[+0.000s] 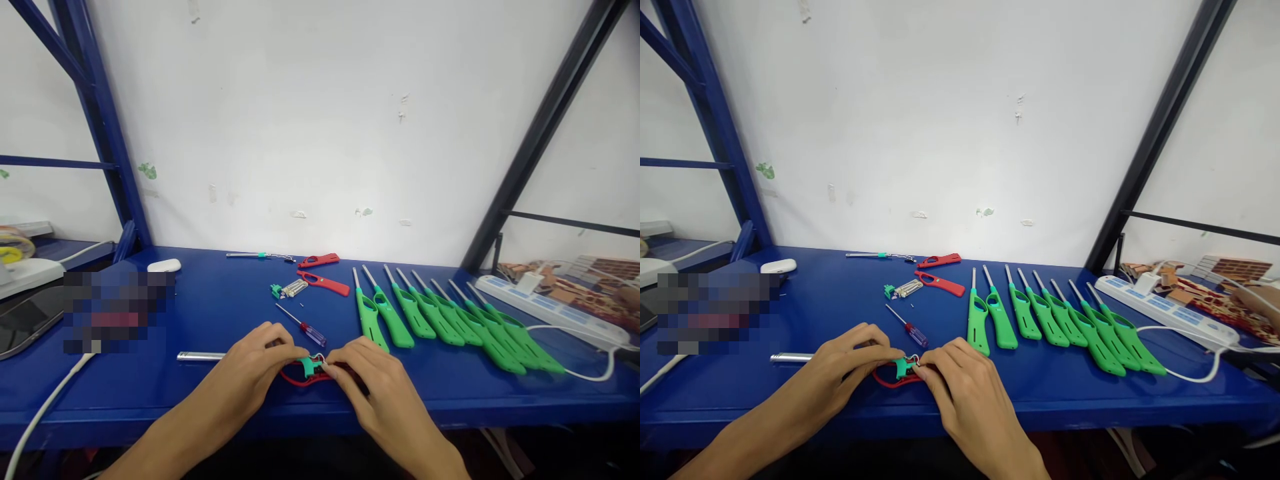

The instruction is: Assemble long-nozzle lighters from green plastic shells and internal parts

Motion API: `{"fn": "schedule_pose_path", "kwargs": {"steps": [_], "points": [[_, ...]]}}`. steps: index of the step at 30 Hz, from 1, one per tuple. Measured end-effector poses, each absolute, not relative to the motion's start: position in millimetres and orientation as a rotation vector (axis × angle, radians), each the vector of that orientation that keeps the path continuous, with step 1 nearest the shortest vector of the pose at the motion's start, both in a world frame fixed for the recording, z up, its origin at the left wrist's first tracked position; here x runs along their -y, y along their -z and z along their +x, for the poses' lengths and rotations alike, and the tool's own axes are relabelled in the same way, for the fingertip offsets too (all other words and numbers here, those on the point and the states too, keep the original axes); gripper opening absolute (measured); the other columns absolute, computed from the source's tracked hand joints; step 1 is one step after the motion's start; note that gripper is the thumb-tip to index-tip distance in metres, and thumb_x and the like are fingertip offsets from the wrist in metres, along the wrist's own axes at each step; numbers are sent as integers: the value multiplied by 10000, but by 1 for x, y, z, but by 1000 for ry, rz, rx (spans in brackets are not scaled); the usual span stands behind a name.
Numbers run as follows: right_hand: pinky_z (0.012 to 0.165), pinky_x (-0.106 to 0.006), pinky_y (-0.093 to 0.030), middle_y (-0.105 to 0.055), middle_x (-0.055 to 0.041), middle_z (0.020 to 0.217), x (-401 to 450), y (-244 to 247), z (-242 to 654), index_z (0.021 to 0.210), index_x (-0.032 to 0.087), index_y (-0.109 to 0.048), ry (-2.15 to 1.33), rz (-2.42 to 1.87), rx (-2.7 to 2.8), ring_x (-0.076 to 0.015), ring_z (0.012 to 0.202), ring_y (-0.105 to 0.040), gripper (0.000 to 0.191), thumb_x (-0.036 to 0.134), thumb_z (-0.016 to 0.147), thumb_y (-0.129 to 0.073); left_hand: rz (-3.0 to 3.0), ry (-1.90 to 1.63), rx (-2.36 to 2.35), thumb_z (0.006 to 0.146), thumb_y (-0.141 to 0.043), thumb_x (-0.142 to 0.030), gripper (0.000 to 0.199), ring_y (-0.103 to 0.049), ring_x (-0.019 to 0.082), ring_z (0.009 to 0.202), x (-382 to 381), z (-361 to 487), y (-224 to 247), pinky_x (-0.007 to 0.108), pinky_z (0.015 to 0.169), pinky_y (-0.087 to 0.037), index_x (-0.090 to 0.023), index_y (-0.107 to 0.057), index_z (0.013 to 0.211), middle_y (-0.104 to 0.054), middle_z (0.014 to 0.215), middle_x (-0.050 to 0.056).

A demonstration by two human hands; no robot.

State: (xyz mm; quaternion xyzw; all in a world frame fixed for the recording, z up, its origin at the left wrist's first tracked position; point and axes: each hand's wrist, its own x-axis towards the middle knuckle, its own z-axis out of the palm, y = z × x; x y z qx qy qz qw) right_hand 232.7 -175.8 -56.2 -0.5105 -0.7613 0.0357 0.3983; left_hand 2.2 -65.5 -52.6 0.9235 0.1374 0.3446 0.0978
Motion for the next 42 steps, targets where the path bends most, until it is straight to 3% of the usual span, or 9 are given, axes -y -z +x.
{"fn": "schedule_pose_path", "kwargs": {"steps": [10, 19, 42], "points": [[799, -329, -483, -732, 8, 959, 176, 54, 232, 1048, 251, -683, -73, -1320, 1928, -193, 886, -665, 145, 223, 1122, -562, 2753, -1052, -394, 1065, -467, -14, 413, -632, 160, 847, 66, 2, 50, 237, 736, -516, -265, -756, 1221, -703, 954, 8], [807, -329, -485, -737, 0, 971, 175, 55, 232, 1053, 255, -678, -59, -1320, 1930, -203, 890, -672, 131, 224, 1118, -568, 2911, -1120, -363, 973, -421, 105, 547, -565, 188, 818, 68, 1, 51, 286, 746, -493, -253, -709, 1270, -691, 984, 25], [806, -341, -503, -739, -20, 977, 176, 55, 232, 1061, 245, -686, -68, -1338, 1925, -205, 888, -666, 170, 251, 1134, -533, 2868, -1040, -367, 1016, -404, 58, 498, -556, 183, 823, 70, 2, 49, 280, 750, -481, -251, -709, 1258, -672, 996, 30]]}}
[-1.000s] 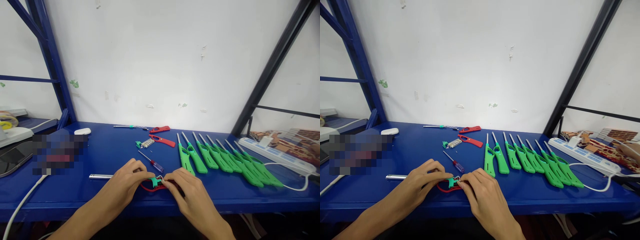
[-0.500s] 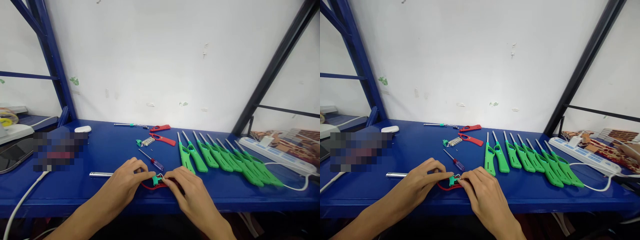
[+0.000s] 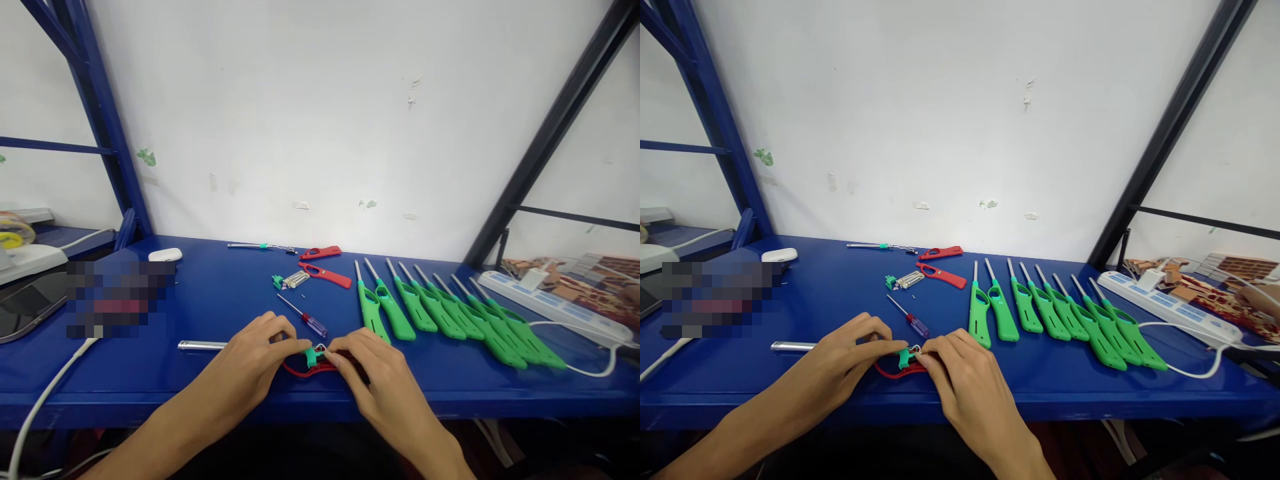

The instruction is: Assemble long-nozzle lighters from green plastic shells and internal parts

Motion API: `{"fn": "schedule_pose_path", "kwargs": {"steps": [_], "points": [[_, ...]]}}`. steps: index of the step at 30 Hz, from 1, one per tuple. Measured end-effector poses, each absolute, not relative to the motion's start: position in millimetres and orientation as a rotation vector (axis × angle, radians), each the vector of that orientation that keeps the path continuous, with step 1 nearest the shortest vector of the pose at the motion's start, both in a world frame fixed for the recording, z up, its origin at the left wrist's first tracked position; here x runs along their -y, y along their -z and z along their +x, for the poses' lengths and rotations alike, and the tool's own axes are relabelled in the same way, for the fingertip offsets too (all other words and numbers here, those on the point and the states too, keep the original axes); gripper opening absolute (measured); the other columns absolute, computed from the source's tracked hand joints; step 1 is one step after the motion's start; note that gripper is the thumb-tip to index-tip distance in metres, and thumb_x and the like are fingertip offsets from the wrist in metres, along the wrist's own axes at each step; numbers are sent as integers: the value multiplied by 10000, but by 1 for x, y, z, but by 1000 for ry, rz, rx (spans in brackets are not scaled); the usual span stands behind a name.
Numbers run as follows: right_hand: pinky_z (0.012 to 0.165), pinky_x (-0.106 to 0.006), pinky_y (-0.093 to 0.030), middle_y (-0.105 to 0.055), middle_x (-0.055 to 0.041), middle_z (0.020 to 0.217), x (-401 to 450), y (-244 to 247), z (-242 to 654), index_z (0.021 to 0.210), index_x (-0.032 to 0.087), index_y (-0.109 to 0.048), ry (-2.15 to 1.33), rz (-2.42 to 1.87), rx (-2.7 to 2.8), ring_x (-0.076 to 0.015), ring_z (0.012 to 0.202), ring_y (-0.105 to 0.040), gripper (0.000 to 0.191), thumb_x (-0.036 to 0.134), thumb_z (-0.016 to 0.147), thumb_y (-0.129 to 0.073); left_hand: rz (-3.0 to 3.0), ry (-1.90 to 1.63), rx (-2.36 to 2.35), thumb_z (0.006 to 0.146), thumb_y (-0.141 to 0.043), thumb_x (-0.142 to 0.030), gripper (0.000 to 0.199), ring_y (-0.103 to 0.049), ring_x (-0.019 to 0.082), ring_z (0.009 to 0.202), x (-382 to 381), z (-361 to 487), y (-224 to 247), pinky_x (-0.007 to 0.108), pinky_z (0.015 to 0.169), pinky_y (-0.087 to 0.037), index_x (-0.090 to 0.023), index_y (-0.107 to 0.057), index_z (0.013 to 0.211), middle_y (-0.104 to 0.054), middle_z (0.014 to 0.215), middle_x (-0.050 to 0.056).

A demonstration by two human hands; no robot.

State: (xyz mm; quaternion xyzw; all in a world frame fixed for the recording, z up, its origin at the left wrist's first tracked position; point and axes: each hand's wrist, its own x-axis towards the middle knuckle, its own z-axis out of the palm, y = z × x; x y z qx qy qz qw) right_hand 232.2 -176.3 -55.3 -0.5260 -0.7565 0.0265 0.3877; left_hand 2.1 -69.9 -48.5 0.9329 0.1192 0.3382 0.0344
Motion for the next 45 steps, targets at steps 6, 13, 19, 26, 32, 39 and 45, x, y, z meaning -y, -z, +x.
{"fn": "schedule_pose_path", "kwargs": {"steps": [6, 13, 19, 26, 32, 39, 45], "points": [[827, -348, -509, -748, -9, 977, 177, 54, 231, 1049, 244, -712, -89, -1315, 1915, -206, 907, -667, 150, 222, 1112, -577, 2877, -963, -436, 1007, -401, 69, 492, -563, 201, 868, 71, 1, 50, 308, 776, -487, -232, -702, 1254, -665, 1023, 43], [833, -360, -519, -757, -12, 977, 175, 55, 231, 1041, 241, -724, -91, -1299, 1926, -209, 903, -666, 153, 205, 1104, -590, 2862, -869, -513, 1076, -440, -47, 375, -591, 212, 903, 80, 2, 42, 330, 829, -505, -232, -721, 1242, -652, 1038, 47], [863, -369, -513, -744, -12, 1026, 176, 56, 231, 1046, 246, -711, -106, -1309, 1936, -211, 948, -655, 151, 215, 1112, -579, 2810, -850, -530, 1092, -551, -156, 251, -617, 233, 974, 87, 4, 38, 371, 914, -502, -225, -696, 1285, -652, 1093, 54], [852, -381, -511, -735, -22, 1016, 176, 54, 231, 1033, 244, -707, -114, -1330, 1953, -218, 930, -646, 169, 222, 1119, -563, 2817, -818, -517, 1092, -586, -185, 218, -613, 241, 977, 87, 4, 39, 388, 915, -495, -236, -703, 1270, -645, 1098, 52], [847, -371, -510, -728, -19, 999, 177, 54, 231, 1011, 242, -696, -107, -1317, 1943, -212, 927, -647, 182, 205, 1117, -554, 2809, -802, -517, 1092, -583, -174, 213, -610, 240, 973, 88, 4, 36, 389, 910, -488, -241, -718, 1242, -637, 1090, 47], [854, -359, -510, -711, -10, 1008, 176, 53, 230, 1007, 241, -688, -87, -1306, 1949, -201, 934, -641, 155, 190, 1103, -577, 2815, -817, -521, 1093, -557, -165, 215, -600, 244, 967, 87, 2, 40, 401, 898, -482, -237, -713, 1223, -637, 1090, 49], [842, -363, -506, -703, -12, 1023, 177, 53, 231, 1029, 250, -695, -86, -1326, 1971, -207, 942, -633, 147, 204, 1105, -578, 2793, -824, -531, 1096, -560, -180, 217, -606, 238, 955, 87, 3, 39, 390, 875, -488, -248, -722, 1223, -640, 1086, 47]]}}
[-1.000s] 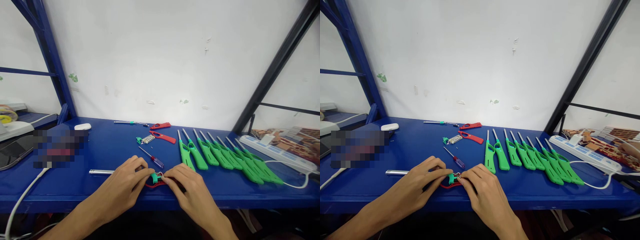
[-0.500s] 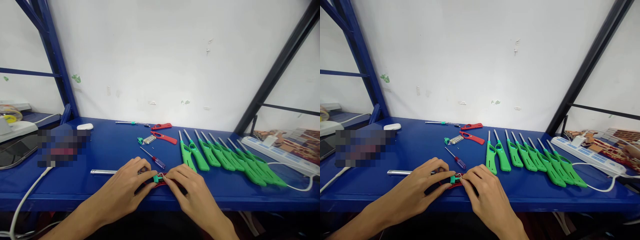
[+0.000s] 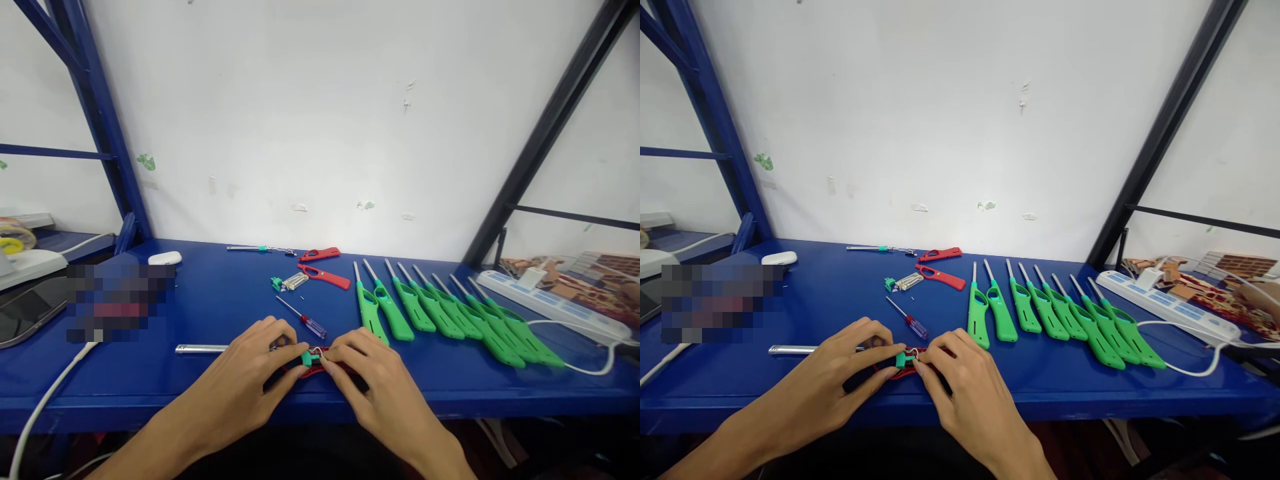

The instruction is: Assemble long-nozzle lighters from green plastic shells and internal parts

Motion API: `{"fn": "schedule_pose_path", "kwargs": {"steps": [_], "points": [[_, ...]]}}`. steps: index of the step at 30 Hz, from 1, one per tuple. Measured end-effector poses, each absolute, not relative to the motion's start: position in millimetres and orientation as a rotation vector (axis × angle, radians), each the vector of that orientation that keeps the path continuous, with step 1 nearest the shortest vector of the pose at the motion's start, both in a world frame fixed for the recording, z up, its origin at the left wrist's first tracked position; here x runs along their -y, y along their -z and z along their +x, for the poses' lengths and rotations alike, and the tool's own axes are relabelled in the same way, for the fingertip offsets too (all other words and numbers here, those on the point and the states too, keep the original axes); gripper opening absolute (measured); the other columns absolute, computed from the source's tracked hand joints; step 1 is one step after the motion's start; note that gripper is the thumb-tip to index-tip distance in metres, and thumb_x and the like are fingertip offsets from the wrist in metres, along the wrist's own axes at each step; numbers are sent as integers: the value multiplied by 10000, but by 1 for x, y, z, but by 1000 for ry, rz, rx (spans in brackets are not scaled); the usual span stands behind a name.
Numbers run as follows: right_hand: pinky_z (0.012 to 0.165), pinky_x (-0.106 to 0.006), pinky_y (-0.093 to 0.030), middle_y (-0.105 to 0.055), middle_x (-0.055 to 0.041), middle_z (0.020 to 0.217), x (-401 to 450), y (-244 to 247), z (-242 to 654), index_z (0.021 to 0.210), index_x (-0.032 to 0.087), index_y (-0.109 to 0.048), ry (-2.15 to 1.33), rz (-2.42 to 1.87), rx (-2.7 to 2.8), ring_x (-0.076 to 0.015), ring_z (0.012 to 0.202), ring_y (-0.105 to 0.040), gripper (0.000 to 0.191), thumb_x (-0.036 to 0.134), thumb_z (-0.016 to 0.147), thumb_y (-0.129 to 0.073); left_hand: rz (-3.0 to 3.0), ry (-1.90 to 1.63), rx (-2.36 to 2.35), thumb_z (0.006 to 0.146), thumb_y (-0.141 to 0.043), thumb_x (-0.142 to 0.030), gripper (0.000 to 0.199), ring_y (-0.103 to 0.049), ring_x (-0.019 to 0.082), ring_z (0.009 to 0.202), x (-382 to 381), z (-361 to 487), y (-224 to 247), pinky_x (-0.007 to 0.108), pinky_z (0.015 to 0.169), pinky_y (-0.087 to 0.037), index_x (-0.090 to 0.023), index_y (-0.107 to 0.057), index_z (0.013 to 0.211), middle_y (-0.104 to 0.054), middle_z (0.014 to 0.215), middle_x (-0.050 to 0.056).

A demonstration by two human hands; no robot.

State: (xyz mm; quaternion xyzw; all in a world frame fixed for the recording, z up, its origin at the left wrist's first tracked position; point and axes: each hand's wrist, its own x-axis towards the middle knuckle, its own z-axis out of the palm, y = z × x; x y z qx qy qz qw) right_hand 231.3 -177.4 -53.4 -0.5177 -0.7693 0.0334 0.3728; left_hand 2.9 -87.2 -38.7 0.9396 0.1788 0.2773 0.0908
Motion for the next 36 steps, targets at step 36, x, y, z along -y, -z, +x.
{"fn": "schedule_pose_path", "kwargs": {"steps": [36], "points": [[832, -359, -486, -702, -5, 1027, 180, 53, 232, 1096, 260, -624, -87, -1290, 1948, -202, 944, -640, 261, 49, 1033, -484, 2867, -806, -538, 1094, -540, -186, 243, -606, 257, 954, 89, 4, 38, 425, 863, -511, -256, -667, 1290, -643, 1112, 54]]}}
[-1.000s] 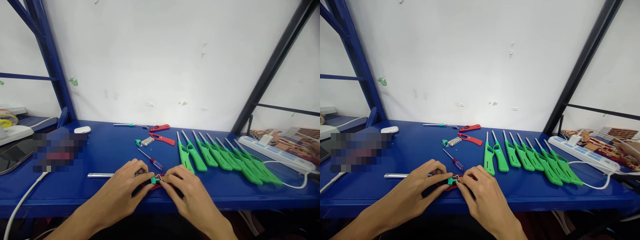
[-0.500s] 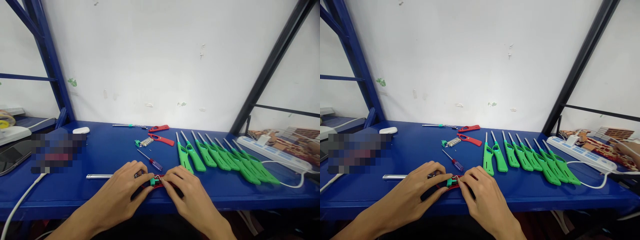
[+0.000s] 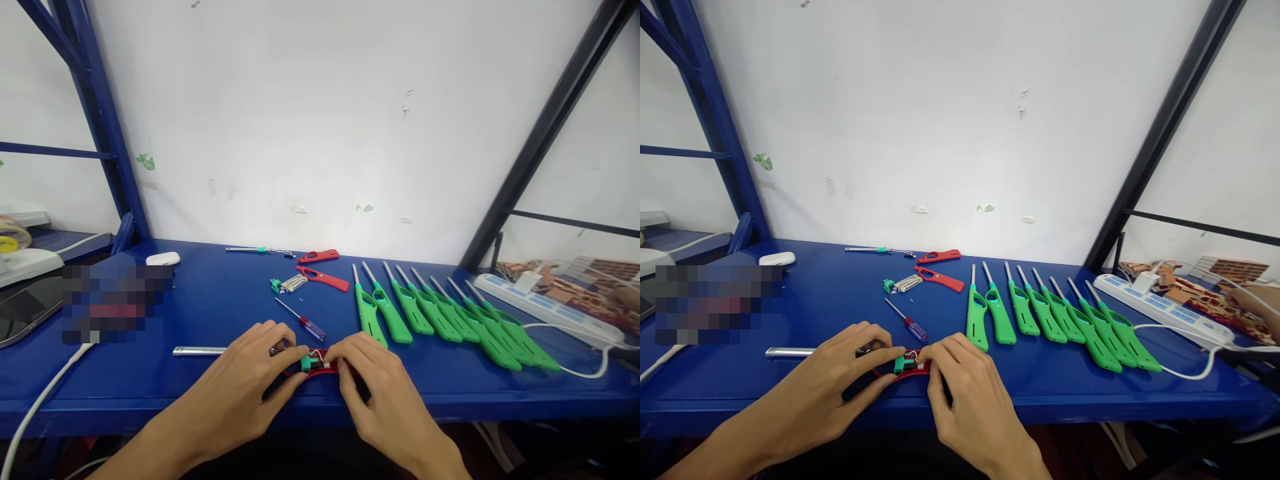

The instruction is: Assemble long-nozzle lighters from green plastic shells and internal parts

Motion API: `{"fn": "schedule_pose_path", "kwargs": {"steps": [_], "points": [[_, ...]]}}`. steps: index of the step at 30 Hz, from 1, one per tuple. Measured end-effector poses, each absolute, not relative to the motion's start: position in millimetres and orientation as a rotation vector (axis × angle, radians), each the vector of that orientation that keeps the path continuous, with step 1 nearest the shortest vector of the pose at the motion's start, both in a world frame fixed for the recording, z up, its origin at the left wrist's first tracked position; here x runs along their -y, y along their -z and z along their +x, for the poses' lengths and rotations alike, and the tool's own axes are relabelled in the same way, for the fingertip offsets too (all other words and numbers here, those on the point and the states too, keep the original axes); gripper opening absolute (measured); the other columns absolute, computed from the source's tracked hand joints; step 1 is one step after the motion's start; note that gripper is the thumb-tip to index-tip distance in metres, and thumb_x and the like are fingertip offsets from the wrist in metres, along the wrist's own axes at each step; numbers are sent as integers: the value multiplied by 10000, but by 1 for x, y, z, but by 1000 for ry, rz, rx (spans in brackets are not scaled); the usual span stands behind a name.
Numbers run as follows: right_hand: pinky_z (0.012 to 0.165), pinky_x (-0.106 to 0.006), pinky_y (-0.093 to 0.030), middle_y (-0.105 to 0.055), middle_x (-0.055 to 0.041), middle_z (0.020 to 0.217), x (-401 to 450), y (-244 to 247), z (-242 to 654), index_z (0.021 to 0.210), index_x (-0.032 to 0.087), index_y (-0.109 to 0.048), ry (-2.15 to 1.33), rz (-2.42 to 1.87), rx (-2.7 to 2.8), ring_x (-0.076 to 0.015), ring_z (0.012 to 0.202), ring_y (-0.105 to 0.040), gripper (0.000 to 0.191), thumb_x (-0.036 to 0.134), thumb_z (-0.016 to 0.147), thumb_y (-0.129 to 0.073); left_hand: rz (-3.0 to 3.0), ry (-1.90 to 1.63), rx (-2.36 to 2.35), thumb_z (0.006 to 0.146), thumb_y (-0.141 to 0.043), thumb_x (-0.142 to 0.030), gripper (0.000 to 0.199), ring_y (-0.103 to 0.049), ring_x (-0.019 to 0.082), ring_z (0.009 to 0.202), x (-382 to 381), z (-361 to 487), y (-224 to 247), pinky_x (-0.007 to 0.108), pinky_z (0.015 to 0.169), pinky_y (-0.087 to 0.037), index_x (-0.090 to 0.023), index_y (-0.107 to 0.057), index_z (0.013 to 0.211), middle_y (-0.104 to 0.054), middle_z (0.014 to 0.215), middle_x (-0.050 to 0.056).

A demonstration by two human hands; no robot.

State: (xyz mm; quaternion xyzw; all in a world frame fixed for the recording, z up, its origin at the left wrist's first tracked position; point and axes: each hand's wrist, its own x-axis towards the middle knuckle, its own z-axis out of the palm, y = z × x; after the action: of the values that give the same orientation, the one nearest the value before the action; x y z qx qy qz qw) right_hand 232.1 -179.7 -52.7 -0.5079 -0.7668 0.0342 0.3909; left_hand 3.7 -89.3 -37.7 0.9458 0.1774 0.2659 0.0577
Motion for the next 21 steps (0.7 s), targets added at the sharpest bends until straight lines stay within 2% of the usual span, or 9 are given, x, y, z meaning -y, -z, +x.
{"fn": "schedule_pose_path", "kwargs": {"steps": [9, 16, 21], "points": [[808, -364, -485, -683, -32, 1020, 181, 55, 235, 965, 228, -600, -50, -1301, 2020, -216, 942, -611, 275, -14, 983, -470, 2868, -793, -535, 1084, -551, -166, 253, -615, 256, 969, 90, 3, 38, 432, 903, -504, -241, -681, 1287, -638, 1108, 60], [794, -352, -493, -691, -40, 1047, 179, 56, 237, 996, 228, -615, 41, -1284, 2082, -212, 930, -613, 276, 10, 1041, -452, 2867, -799, -535, 1086, -558, -171, 222, -615, 250, 953, 91, 3, 36, 418, 883, -500, -238, -688, 1253, -643, 1090, 51], [787, -356, -493, -682, -53, 1063, 178, 57, 237, 994, 215, -617, 103, -1299, 2134, -217, 930, -602, 289, -14, 1022, -442, 2861, -794, -514, 1093, -533, -167, 208, -614, 244, 944, 92, 2, 36, 421, 881, -501, -235, -694, 1205, -640, 1089, 48]]}}
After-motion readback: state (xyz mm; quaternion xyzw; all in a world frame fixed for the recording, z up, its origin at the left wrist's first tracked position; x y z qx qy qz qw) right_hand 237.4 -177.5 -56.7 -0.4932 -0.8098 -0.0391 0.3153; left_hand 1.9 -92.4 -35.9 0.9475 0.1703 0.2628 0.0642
